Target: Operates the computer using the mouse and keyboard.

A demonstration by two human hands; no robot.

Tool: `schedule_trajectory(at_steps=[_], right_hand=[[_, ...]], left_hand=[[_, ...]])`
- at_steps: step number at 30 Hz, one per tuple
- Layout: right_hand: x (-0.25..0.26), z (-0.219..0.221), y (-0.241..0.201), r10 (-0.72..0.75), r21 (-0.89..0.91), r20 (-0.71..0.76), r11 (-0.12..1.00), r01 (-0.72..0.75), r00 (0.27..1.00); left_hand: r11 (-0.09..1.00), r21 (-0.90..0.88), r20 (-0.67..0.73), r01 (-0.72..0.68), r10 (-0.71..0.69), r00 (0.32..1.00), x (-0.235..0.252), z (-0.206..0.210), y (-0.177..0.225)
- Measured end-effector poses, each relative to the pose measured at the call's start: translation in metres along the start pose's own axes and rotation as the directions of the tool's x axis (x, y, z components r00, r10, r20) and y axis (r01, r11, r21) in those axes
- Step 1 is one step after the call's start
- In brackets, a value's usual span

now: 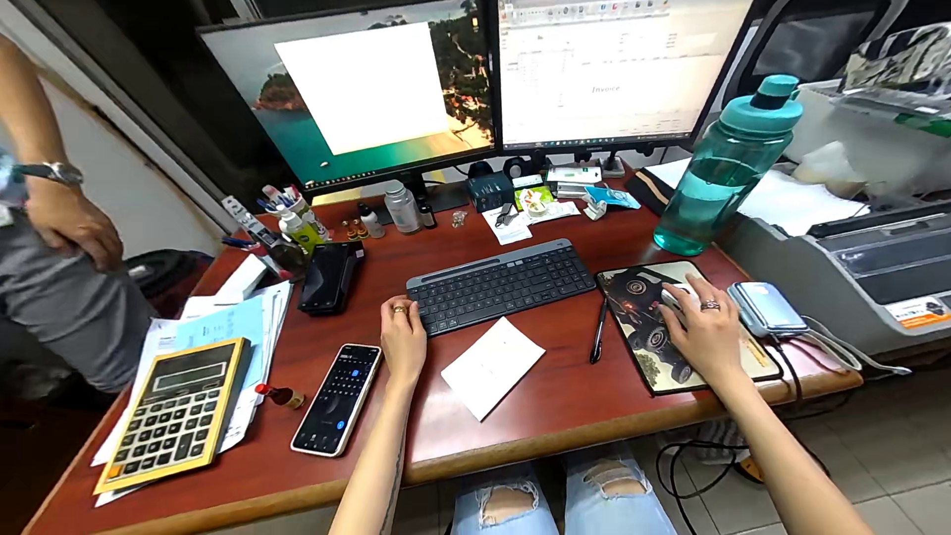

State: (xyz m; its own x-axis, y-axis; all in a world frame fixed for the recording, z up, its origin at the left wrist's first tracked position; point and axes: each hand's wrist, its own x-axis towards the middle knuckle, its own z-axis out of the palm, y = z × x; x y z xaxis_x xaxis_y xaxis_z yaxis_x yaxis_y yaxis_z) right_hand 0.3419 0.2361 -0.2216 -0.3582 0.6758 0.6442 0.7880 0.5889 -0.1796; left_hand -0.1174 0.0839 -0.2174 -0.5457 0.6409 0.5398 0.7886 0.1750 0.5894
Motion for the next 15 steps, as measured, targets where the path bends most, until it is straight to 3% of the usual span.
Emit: schedule_trajectory(at_steps=[3, 7, 9, 12, 15], right_hand=[[0.007, 0.019, -0.064, -0.120, 0.130, 0.002, 0.984, 0.118, 0.993], [0.029, 0.054, -0.166, -0.292, 0.367, 0.272, 0.912, 0.182, 0.917], [0.044, 0.075, -0.201, -0.356, 0.423, 0.333, 0.884, 0.199, 0.873], [0.059, 0.097, -0.230, -0.368, 0.399, 0.387, 0.893, 0.207, 0.846], [0.066, 0.109, -0.232, -0.318, 0.364, 0.357, 0.913, 0.183, 0.878]], left_hand=[[0.987, 0.013, 0.087, -0.159, 0.157, 0.984, -0.001, 0.004, -0.006], [0.928, 0.008, 0.212, -0.372, 0.362, 0.908, -0.004, 0.007, -0.005], [0.896, 0.024, 0.249, -0.444, 0.424, 0.871, -0.005, 0.009, -0.002], [0.868, 0.043, 0.275, -0.494, 0.465, 0.842, -0.007, 0.012, -0.001], [0.859, 0.066, 0.284, -0.508, 0.472, 0.835, -0.008, 0.013, -0.001]])
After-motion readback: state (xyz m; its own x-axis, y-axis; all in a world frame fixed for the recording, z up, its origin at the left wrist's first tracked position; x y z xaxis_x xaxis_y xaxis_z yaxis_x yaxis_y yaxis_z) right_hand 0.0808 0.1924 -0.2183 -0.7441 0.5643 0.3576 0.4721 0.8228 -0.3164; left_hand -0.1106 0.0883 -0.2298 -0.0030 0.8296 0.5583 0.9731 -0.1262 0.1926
